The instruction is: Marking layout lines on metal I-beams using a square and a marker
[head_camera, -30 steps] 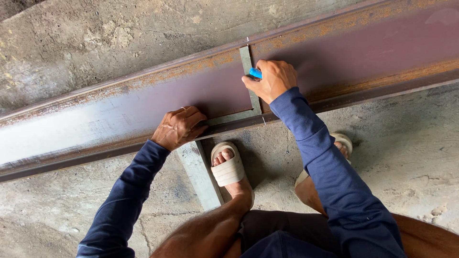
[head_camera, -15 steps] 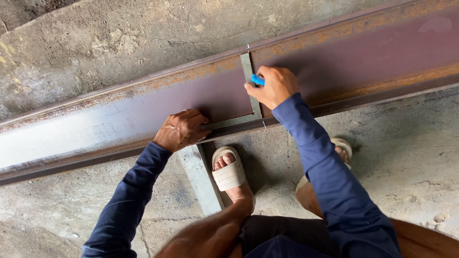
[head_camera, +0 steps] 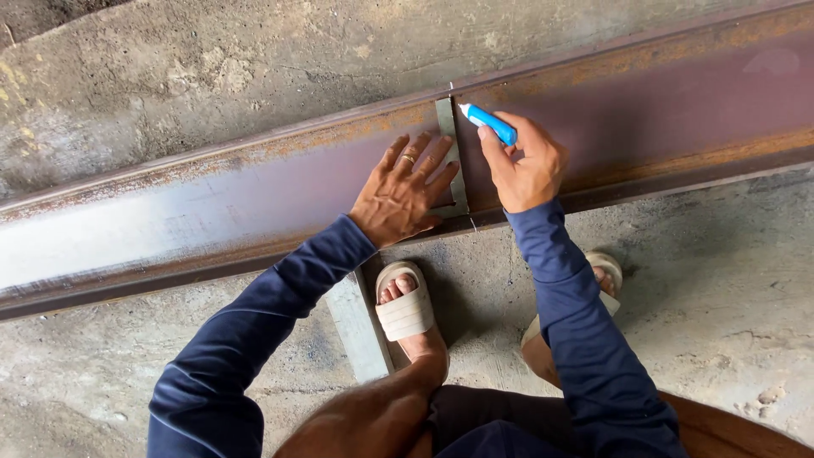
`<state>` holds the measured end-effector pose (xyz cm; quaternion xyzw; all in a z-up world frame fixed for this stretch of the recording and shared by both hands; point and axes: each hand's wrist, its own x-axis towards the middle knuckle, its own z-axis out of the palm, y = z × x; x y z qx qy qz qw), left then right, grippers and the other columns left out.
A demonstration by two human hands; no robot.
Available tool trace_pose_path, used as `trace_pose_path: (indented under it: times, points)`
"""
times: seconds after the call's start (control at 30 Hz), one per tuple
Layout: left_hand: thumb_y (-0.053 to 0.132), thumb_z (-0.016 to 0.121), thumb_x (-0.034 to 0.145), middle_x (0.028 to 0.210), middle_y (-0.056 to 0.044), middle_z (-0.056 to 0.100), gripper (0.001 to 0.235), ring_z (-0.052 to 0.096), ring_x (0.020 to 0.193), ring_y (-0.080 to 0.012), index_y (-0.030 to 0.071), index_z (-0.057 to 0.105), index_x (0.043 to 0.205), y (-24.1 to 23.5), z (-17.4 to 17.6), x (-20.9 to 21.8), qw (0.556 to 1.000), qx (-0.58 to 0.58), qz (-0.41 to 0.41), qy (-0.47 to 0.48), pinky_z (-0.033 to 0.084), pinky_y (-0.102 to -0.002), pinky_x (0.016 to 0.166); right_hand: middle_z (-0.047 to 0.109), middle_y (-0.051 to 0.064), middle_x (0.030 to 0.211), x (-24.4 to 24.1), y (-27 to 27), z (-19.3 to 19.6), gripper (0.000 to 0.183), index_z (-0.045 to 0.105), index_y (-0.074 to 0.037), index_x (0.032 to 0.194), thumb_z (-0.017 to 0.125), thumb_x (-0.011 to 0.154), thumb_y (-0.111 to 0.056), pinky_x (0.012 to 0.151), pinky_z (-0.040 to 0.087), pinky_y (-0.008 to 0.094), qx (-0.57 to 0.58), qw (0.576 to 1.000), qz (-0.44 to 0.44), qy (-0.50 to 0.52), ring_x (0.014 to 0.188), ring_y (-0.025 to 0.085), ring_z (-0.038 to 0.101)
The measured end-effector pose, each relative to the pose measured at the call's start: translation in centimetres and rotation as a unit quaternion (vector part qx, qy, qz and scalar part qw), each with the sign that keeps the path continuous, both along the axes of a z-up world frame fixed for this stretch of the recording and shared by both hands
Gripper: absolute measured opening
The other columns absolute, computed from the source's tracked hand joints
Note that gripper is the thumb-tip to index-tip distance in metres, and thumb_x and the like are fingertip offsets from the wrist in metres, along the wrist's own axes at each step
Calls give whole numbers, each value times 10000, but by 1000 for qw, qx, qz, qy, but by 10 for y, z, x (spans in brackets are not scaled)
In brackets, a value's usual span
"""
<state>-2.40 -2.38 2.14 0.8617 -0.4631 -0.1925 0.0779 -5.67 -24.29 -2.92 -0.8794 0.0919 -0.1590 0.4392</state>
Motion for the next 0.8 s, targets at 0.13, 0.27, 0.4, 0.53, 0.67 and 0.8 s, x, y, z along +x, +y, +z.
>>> trace_pose_path:
  times: [0.13, 0.27, 0.4, 0.53, 0.67, 0.8]
  points:
    - [368, 759, 890, 1565, -137, 464, 549, 421, 1445, -402, 177, 620, 1387, 2, -7, -4, 998, -18, 2, -64, 298, -599, 1201, 714, 159, 811, 10, 11, -7, 164, 806, -52, 1065, 854, 928, -129, 504, 559, 352, -12, 999, -1, -38, 631, 305, 697]
    - [261, 695, 933, 1550, -135, 485, 428, 430, 1439, -412, 170, 654, 1348, 0, -10, -8, 996, -35, 14, -80, 253, -621, 1206, 703, 159, 794, 16, 19, -11, 167, 800, -38, 1071, 848, 929, -111, 487, 558, 345, -12, 999, 11, -47, 611, 289, 689]
    - [293, 707, 902, 1575, -138, 447, 515, 404, 1450, -424, 164, 620, 1393, 2, -18, -12, 996, -27, 12, -82, 218, -641, 1221, 690, 121, 772, 18, 19, -10, 160, 807, -70, 1075, 841, 933, -136, 469, 550, 319, -38, 998, 12, -48, 608, 244, 681]
    - [255, 694, 911, 1574, -140, 452, 485, 403, 1449, -426, 156, 635, 1382, 0, -25, -17, 996, -25, 21, -82, 188, -655, 1222, 644, 118, 721, 13, 12, -11, 134, 809, -47, 1034, 850, 918, -103, 456, 534, 296, -44, 996, 39, -61, 588, 233, 658]
    - [234, 693, 909, 1560, -141, 473, 483, 419, 1439, -425, 152, 643, 1382, -1, -18, -16, 996, -23, 27, -82, 187, -660, 1219, 642, 101, 711, -5, 8, -8, 123, 809, -44, 1008, 858, 922, -117, 464, 531, 302, -59, 994, 64, -58, 591, 244, 652]
    - [319, 784, 833, 1576, -132, 453, 599, 401, 1443, -435, 162, 639, 1393, -3, -18, -15, 997, -12, 29, -74, 175, -667, 1227, 648, 110, 698, -28, 4, 1, 118, 802, -50, 998, 854, 920, -122, 473, 528, 321, -76, 992, 85, -48, 582, 254, 630]
